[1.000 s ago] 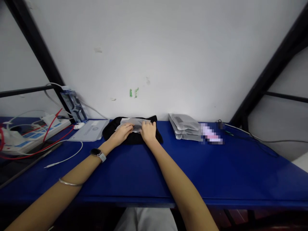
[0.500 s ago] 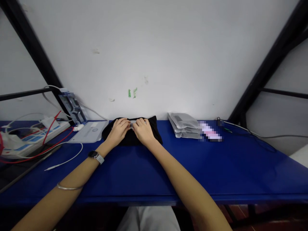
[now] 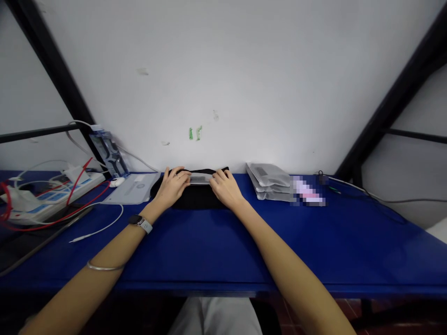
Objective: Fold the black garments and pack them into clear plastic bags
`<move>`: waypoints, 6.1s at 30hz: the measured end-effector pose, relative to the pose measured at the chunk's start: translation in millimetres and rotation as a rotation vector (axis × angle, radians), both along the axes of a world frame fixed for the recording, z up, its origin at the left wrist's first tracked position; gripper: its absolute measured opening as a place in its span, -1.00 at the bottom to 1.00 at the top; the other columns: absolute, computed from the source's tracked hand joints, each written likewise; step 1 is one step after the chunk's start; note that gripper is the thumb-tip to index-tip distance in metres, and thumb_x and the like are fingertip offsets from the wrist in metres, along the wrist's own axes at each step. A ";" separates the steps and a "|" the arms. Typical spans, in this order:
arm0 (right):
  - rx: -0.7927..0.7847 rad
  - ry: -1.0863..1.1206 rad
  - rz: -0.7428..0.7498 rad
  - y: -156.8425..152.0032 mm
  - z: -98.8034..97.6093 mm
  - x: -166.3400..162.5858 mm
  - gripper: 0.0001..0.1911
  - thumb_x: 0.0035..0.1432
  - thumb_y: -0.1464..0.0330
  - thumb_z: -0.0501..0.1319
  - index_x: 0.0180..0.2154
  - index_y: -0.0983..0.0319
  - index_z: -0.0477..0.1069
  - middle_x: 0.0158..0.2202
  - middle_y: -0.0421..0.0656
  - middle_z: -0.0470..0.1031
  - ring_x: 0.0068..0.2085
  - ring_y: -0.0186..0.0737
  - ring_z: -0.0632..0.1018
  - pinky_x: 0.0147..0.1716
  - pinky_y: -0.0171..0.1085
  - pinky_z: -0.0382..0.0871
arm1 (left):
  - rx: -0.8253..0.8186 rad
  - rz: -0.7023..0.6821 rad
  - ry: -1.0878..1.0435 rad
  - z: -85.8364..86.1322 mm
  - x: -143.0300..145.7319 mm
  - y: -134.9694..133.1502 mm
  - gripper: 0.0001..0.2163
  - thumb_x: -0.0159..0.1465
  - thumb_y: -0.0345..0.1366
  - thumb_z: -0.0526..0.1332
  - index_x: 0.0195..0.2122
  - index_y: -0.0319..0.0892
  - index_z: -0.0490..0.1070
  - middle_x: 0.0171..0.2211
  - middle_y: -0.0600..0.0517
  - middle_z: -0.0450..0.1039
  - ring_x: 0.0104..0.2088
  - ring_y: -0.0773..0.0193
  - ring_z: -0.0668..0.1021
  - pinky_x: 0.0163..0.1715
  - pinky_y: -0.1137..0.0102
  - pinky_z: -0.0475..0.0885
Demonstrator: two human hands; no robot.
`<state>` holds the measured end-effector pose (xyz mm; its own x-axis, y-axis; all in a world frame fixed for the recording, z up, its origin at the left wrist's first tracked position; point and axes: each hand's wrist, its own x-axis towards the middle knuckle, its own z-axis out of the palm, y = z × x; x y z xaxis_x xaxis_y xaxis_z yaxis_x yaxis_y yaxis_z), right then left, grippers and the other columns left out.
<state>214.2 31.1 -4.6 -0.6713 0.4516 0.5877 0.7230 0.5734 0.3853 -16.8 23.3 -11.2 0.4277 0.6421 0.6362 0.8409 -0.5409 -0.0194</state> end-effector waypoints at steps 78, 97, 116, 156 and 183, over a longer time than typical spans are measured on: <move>-0.592 0.437 0.177 -16.1 5.6 -17.6 -0.92 0.16 0.46 0.19 -0.26 0.23 0.40 -0.18 -0.12 0.37 -0.16 -0.25 0.44 -0.13 -0.27 0.29 | 0.061 -0.096 -0.003 -3.4 20.4 -12.0 -0.81 0.28 -0.16 0.22 -0.37 -0.15 0.37 -0.24 -0.02 0.50 -0.08 0.10 0.42 -0.05 0.14 0.17; -0.204 0.100 0.096 -16.5 1.7 -21.6 -0.88 0.24 0.34 0.18 -0.23 0.24 0.44 -0.14 -0.03 0.41 -0.06 -0.07 0.32 -0.09 -0.13 0.17 | 0.053 -0.154 0.140 4.7 10.8 -9.4 -0.84 0.34 -0.34 0.10 -0.33 -0.17 0.45 -0.26 -0.02 0.51 -0.12 0.14 0.42 -0.05 0.15 0.17; -0.784 0.749 0.322 4.6 -10.9 8.3 -0.34 0.01 0.28 0.36 0.16 0.12 0.26 0.13 -0.08 0.40 0.10 -0.08 0.44 0.09 -0.08 0.30 | 0.070 -0.247 -0.155 7.5 8.6 -9.4 -0.81 0.39 -0.37 -0.02 -0.15 -0.18 0.37 -0.18 -0.06 0.49 -0.16 0.19 0.51 -0.12 0.28 0.38; -0.308 0.394 -0.108 -21.9 43.3 94.2 -0.45 0.16 0.36 0.11 0.21 0.13 0.23 0.33 -0.08 0.10 0.37 0.02 -0.01 0.27 0.21 -0.15 | -0.774 0.084 0.119 -8.5 6.2 -12.4 -0.37 0.21 0.21 0.03 0.26 0.09 0.18 0.35 -0.17 -0.03 0.29 -0.41 0.02 0.04 -0.35 0.04; -0.330 -0.015 -0.421 32.0 -0.3 38.2 -0.73 0.08 0.57 0.09 -0.21 0.29 0.48 -0.15 0.11 0.48 -0.05 0.07 0.43 -0.16 -0.10 0.30 | -0.617 0.181 -0.567 -10.9 -37.9 47.4 -0.69 0.03 -0.27 0.32 -0.17 -0.16 0.48 -0.13 -0.12 0.55 -0.08 0.00 0.53 -0.11 0.21 0.40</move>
<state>252.4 63.2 -4.9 -0.3994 0.8430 0.3605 0.9125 0.3272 0.2456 -54.7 70.7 -22.0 0.0081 0.9715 0.2371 0.7091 -0.1728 0.6837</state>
